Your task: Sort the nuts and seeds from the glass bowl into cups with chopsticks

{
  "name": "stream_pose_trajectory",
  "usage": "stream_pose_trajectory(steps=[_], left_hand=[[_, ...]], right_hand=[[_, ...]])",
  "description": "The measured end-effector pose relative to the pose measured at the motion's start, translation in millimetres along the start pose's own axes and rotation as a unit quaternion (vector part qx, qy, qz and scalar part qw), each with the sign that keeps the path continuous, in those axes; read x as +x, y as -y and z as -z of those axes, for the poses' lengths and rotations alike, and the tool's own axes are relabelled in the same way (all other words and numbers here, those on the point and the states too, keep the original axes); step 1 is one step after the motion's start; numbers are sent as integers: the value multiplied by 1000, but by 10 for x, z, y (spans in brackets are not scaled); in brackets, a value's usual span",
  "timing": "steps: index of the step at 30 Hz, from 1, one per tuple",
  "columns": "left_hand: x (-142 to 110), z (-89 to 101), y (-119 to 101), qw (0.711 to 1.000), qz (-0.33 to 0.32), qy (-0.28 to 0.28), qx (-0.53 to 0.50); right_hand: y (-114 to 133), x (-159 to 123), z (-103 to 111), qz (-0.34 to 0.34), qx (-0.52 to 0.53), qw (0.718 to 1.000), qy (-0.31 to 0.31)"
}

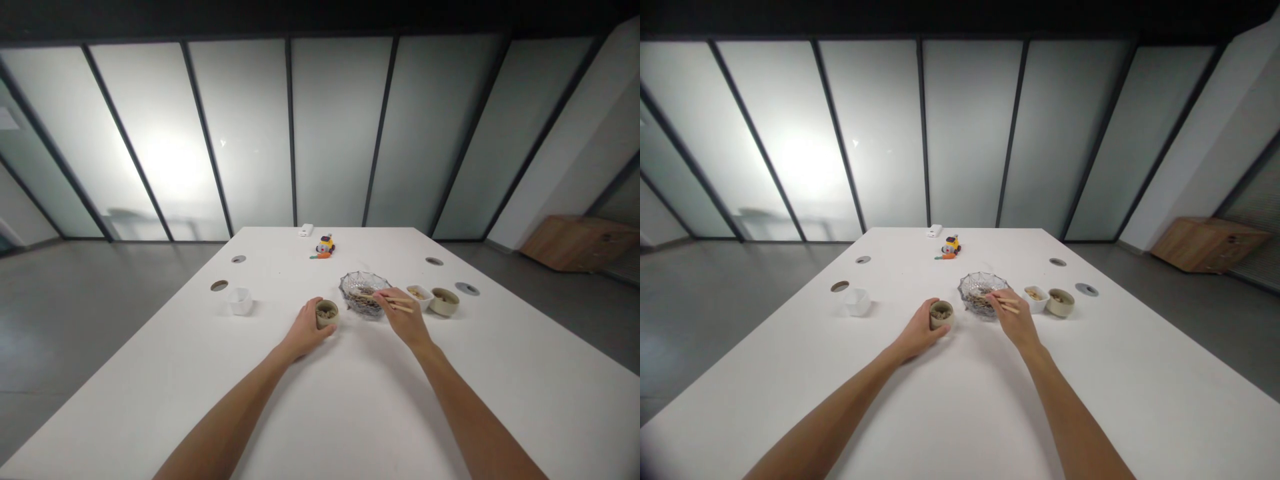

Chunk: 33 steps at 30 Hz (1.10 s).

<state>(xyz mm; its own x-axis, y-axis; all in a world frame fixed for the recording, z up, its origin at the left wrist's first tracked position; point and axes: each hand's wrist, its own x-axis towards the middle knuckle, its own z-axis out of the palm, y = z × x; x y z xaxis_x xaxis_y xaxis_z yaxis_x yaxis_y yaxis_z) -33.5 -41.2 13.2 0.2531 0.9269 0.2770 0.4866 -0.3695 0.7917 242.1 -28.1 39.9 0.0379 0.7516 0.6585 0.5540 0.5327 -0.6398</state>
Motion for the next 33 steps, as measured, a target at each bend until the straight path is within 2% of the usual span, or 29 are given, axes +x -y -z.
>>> stream_pose_trajectory(steps=[15,22,28,33], left_hand=[[5,3,-2,1000,6,-1,5],[0,8,-20,1000,6,0,4],[1,15,-45,1000,8,6,11],[-2,12,-45,1000,4,4,8]], right_hand=[[-11,15,17,24,0,1000,13],[3,9,16,19,4,1000,-2],[-15,-9,11,24,9,999,30],[0,-10,19,24,7,1000,11]])
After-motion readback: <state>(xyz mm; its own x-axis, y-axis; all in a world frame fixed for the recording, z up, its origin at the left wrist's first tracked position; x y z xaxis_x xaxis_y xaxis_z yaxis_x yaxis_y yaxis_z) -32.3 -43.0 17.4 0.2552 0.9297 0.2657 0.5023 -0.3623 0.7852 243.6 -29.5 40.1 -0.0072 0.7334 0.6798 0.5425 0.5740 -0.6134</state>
